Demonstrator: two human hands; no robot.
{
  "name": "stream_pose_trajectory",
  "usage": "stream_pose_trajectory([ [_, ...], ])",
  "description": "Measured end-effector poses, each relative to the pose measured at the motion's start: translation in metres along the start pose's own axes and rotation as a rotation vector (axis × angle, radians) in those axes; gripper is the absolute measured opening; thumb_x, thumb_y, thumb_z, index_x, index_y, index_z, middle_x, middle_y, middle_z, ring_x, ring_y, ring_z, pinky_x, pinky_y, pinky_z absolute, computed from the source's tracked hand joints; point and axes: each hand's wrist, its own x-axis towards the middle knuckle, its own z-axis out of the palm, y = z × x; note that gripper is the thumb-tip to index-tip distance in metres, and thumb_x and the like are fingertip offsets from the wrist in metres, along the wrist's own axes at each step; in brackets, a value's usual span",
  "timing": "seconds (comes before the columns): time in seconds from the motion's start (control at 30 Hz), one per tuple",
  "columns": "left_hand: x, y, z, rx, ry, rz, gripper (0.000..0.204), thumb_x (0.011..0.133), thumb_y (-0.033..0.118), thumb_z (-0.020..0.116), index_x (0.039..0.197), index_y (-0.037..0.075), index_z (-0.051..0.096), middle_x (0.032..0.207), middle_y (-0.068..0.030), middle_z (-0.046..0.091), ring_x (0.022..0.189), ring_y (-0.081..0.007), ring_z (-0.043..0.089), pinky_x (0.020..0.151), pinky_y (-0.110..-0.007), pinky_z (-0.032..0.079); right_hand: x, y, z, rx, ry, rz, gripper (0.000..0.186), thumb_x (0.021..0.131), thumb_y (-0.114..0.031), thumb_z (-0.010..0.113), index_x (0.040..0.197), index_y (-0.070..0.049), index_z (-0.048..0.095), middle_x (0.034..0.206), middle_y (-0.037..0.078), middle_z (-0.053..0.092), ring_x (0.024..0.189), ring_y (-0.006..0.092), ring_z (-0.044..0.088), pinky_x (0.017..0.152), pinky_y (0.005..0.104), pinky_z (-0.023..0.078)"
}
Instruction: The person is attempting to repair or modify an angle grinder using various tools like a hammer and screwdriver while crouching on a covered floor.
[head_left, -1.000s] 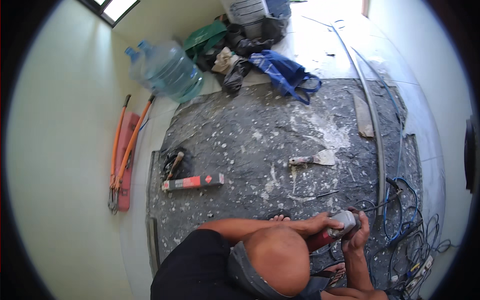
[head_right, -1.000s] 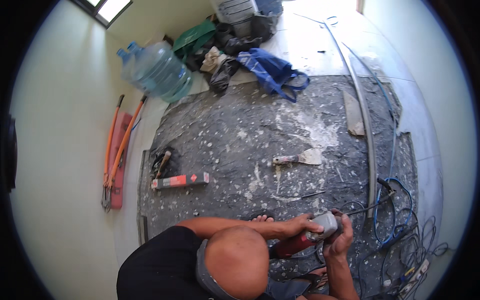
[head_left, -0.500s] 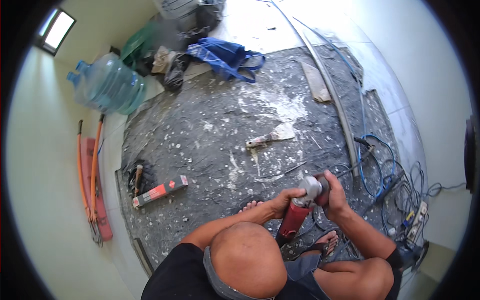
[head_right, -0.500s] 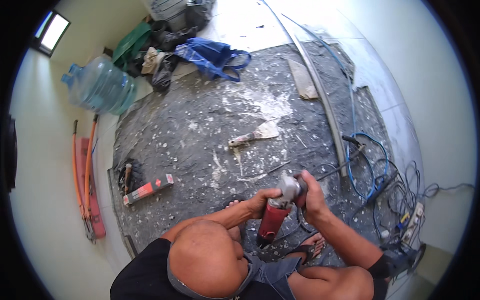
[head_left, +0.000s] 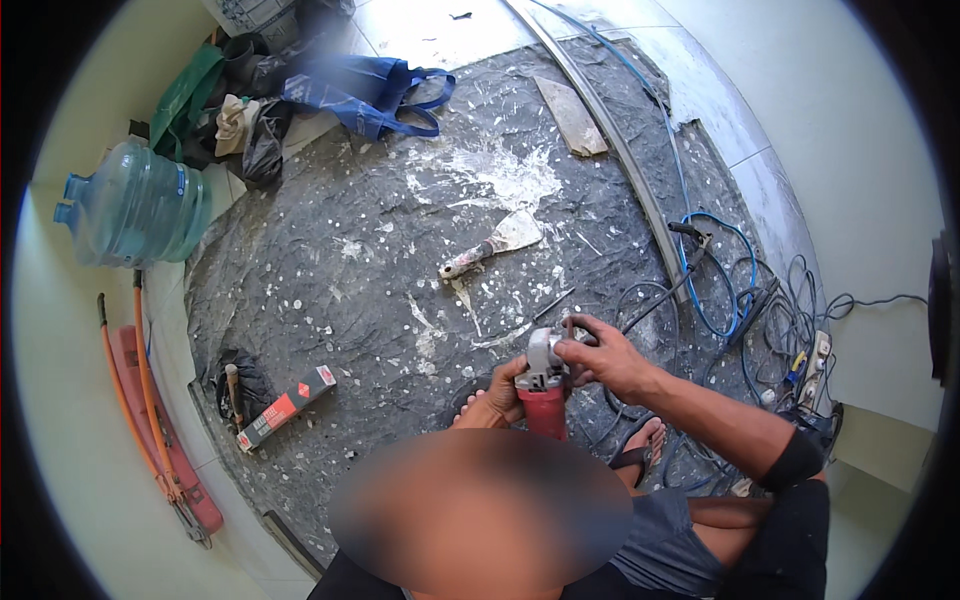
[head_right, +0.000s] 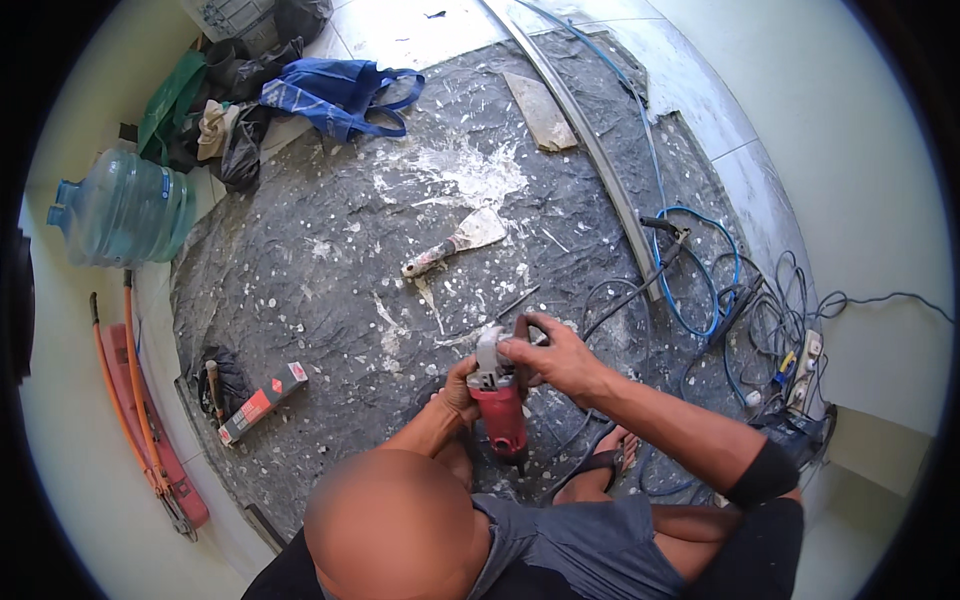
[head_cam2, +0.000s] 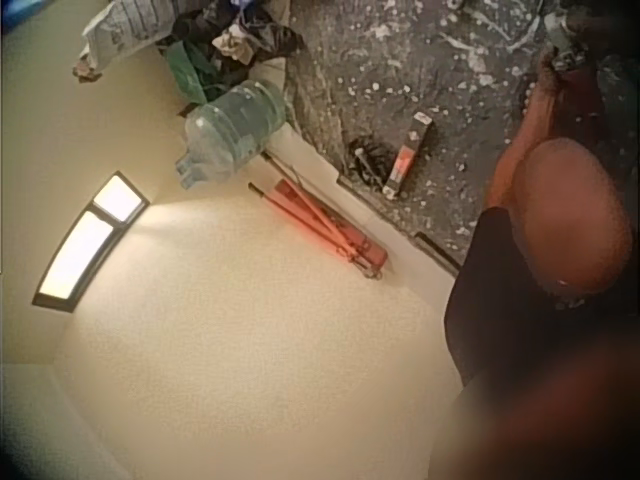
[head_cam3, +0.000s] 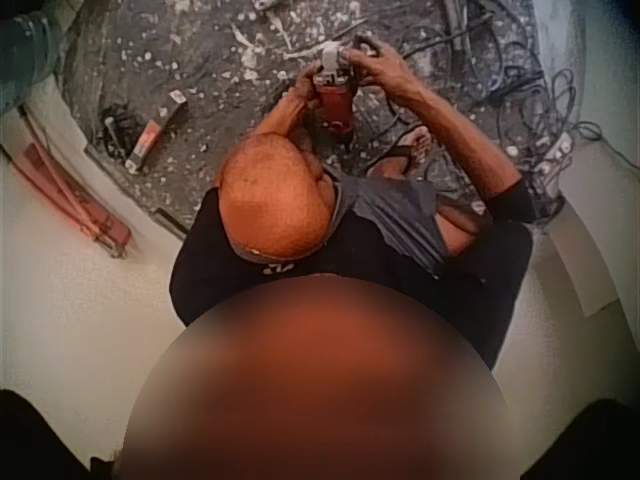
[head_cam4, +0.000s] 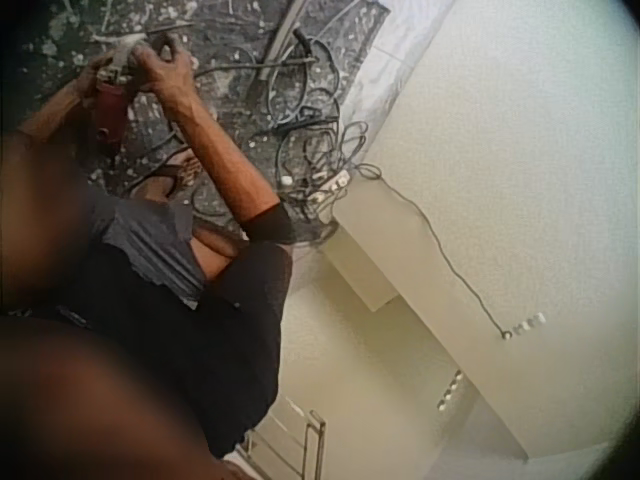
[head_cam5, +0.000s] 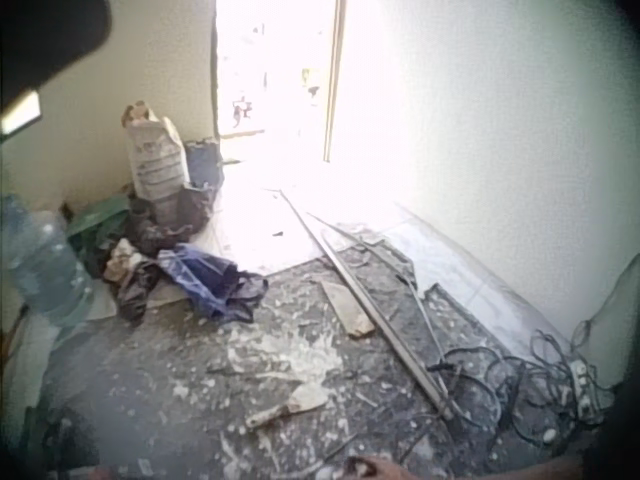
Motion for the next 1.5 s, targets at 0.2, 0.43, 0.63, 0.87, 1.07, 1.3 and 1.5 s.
stream_pose_trajectory([
  [0.2, 0.003, 0.025, -0.005, 0.064, 0.314, 0.274, 0.046, 0.091, 0.04, 0.062, 0.12, 0.005, 0.056, 0.109, -0.0079, 0.065, 0.098, -0.0208, 0.065, 0.087, -0.037, 0.054, 0.047, -0.003, 0.013, -0.042, 0.048, 0.002, 0.069, 0.082, -0.042, 0.075, 0.127, 0.003, 0.049, 0.087, 0.011, 0.065, 0.068, 0.0144, 0.062, 0.055, 0.0279, 0.051],
  [0.43, -0.003, 0.042, 0.006, 1.139, 0.759, 0.455, 0.071, 0.073, 0.033, 0.082, 0.126, -0.001, 0.049, 0.114, -0.0117, 0.061, 0.099, -0.0257, 0.063, 0.088, -0.037, 0.053, 0.091, 0.004, 0.033, -0.192, 0.166, -0.082, 0.078, 0.076, -0.047, 0.079, 0.124, 0.008, 0.051, 0.099, 0.015, 0.066, 0.082, 0.019, 0.065, 0.059, 0.0308, 0.052],
  [0.63, -0.002, 0.053, 0.016, 1.708, 0.977, 0.433, 0.072, 0.059, 0.031, 0.089, 0.112, -0.004, 0.056, 0.106, -0.0188, 0.06, 0.095, -0.0352, 0.062, 0.085, -0.043, 0.05, 0.106, 0.003, 0.052, -0.521, 0.327, -0.081, 0.096, 0.07, -0.058, 0.075, 0.126, 0.014, 0.048, 0.12, 0.029, 0.061, 0.108, 0.0321, 0.064, 0.09, 0.0387, 0.051],
  [0.87, -0.013, 0.073, 0.004, 1.606, 0.872, 0.327, 0.066, 0.063, 0.029, 0.087, 0.114, -0.003, 0.06, 0.105, -0.0179, 0.068, 0.096, -0.0262, 0.066, 0.086, -0.037, 0.05, 0.101, 0.002, 0.082, -0.519, 0.415, -0.097, 0.087, 0.068, -0.06, 0.074, 0.12, 0.007, 0.053, 0.111, 0.033, 0.063, 0.108, 0.0438, 0.062, 0.092, 0.0449, 0.05],
  [1.07, -0.019, 0.08, -0.007, 1.408, 0.733, 0.33, 0.057, 0.066, 0.018, 0.084, 0.115, -0.001, 0.062, 0.105, -0.0091, 0.07, 0.092, -0.0184, 0.064, 0.085, -0.033, 0.05, 0.104, -0.001, 0.089, -0.711, 0.438, -0.144, 0.091, 0.068, -0.062, 0.074, 0.125, 0.004, 0.046, 0.111, 0.031, 0.063, 0.104, 0.0448, 0.063, 0.088, 0.0485, 0.052],
  [1.3, -0.03, 0.085, 0.006, 1.277, 0.693, 0.256, 0.042, 0.064, 0.009, 0.084, 0.1, -0.002, 0.066, 0.095, -0.0071, 0.07, 0.085, -0.0154, 0.063, 0.081, -0.032, 0.051, 0.099, -0.006, 0.1, -0.803, 0.397, -0.217, 0.09, 0.068, -0.065, 0.073, 0.125, 0.0, 0.046, 0.115, 0.029, 0.058, 0.106, 0.0448, 0.062, 0.089, 0.0499, 0.05],
  [1.5, -0.033, 0.083, -0.002, 1.332, 0.774, 0.285, 0.039, 0.067, 0.004, 0.078, 0.102, -0.002, 0.063, 0.099, -0.0083, 0.067, 0.091, -0.0165, 0.061, 0.08, -0.032, 0.05, 0.11, 0.001, 0.106, -0.796, 0.34, -0.298, 0.083, 0.072, -0.063, 0.072, 0.126, -0.007, 0.046, 0.114, 0.027, 0.058, 0.106, 0.0434, 0.062, 0.089, 0.0497, 0.05],
])
